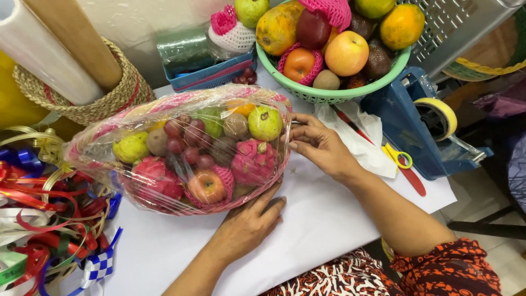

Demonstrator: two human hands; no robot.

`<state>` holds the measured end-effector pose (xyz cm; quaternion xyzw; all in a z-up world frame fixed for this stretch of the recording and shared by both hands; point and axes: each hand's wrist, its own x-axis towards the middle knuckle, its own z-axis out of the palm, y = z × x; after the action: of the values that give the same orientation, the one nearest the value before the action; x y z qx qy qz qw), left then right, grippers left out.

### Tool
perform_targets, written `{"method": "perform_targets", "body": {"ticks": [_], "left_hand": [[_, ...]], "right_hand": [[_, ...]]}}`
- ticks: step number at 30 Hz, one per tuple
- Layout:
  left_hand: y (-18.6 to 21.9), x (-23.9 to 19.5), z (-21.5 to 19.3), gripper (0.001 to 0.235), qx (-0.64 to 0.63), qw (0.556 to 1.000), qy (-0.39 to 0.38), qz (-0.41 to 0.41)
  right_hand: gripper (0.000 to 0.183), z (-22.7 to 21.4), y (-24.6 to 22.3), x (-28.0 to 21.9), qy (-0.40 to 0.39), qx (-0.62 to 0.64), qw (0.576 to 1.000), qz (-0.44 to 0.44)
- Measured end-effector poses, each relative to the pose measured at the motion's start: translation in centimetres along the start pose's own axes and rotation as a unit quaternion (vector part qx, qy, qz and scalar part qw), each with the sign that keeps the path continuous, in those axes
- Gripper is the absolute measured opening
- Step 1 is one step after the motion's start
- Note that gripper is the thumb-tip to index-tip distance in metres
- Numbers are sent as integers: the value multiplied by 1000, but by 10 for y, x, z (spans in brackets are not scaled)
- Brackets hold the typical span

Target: The person wraps a fruit basket with clear plastic film, smoothing the surface and securing the edges with tape. They adjust the basket position and repeatedly smooth the film to remove wrinkles.

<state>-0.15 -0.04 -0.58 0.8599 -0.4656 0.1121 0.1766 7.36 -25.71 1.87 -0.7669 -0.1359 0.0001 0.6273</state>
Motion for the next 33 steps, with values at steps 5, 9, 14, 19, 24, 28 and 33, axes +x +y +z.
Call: {"method": "perform_targets", "body": {"ticks": [5,9,14,19,24,28,33], "left_hand": [[0,1,-1,32,-7,1000,-2,0],[0,1,-2,31,-3,1000,-1,0],[-1,1,1,33,-8,1000,-2,3],[-1,1,0,32,-16,1000,-3,4],[0,1,0,34,-32,999,-19,-9],[-1,-2,4,36,-49,998,-37,-23],[-2,-1,1,34,-59,997,-36,-18]], "right_hand": [[18,0,-4,2,3,1,1000,-14],[13,-1,4,1,2,15,999,31],[7,0,12,2,-15,82,996,28],[10,3,11,2,-16,115,993,32],[16,8,9,2,19,94,995,12],[16,3,1,3,28,16,999,2],[18,-2,7,5,-17,103,994,32]]}}
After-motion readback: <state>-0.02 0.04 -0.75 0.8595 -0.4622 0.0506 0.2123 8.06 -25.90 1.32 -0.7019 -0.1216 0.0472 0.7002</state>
